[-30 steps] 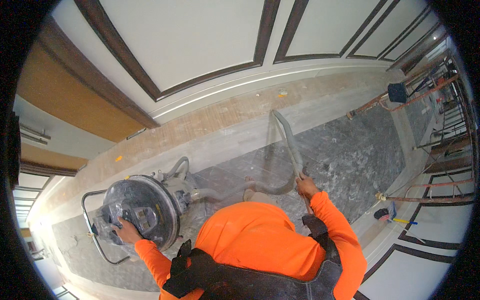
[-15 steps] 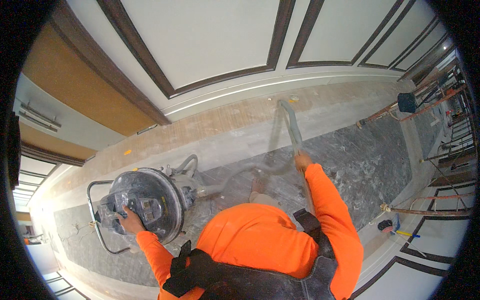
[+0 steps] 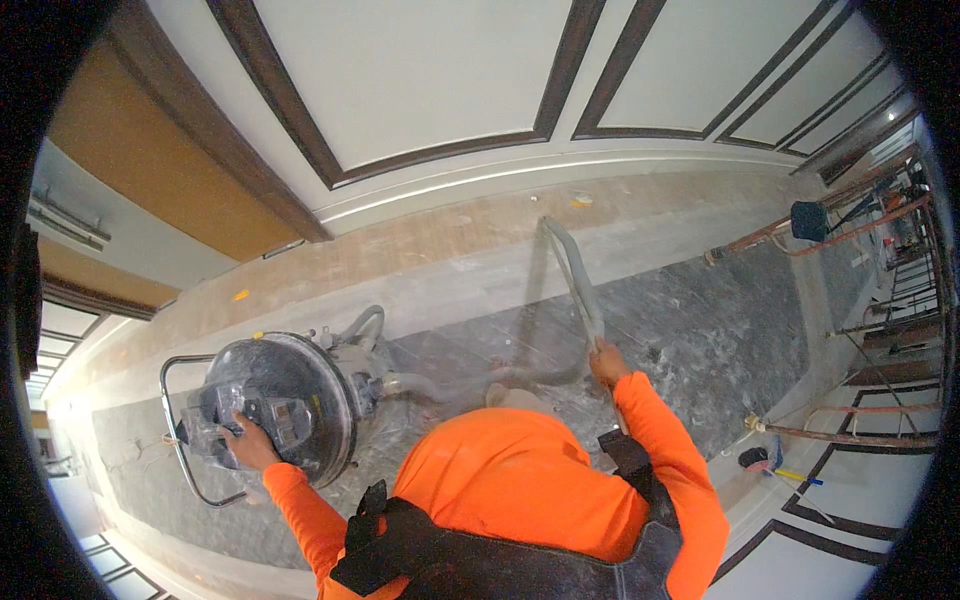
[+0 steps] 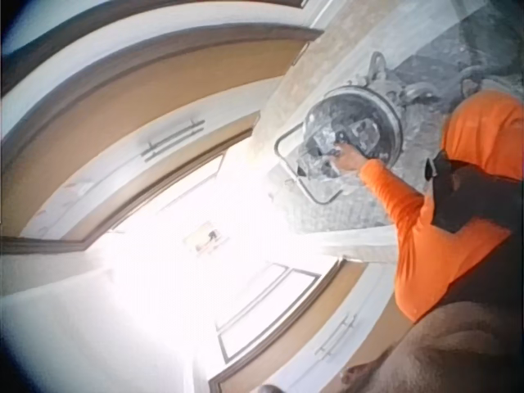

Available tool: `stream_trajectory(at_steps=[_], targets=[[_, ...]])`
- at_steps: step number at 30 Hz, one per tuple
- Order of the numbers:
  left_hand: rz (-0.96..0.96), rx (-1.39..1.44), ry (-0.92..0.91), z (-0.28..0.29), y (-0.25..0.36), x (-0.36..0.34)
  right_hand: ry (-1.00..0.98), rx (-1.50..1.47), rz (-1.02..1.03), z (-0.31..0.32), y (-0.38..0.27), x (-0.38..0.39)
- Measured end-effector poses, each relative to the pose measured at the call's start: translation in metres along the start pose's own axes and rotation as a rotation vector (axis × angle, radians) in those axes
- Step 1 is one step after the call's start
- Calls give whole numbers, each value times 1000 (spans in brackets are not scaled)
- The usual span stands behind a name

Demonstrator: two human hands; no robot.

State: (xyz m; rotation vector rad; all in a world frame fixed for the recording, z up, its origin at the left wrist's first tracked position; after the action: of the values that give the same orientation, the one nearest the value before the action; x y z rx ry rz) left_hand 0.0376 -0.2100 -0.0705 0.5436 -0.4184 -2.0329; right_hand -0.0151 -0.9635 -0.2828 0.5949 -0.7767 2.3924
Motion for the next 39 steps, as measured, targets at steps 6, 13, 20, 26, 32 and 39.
stream_trajectory(at_steps=[6,13,20,26,32,39], targets=[[-7,29,-1,1,1,0,-93,-120,-92,6,-26,-94],[-12,31,4,4,3,0,-153,-160,-49,-1,-41,-63],[2,36,12,1,-5,0,-146,-118,-59,-1,-44,7],[43,16,-19,7,7,5,-88,-154,8,-17,-28,-54],[-29,75,-6,1,4,-1,-176,-232,-50,-26,-34,-84],[-65,69,16,-1,3,0,-94,16,94,-10,-19,12]])
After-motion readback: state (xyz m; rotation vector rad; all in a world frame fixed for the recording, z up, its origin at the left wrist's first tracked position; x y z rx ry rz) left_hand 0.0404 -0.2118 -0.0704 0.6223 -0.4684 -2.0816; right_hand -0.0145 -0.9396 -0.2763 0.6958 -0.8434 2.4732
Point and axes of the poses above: each hand's wrist, its own x-axis away from the middle knuckle, its own z-axis out of the back of the hand, y = z × x, the point moved 8 cm from there along -x, towards the middle knuckle, and after that the axes turned 6 degrees about x, right-handed, at the moved point
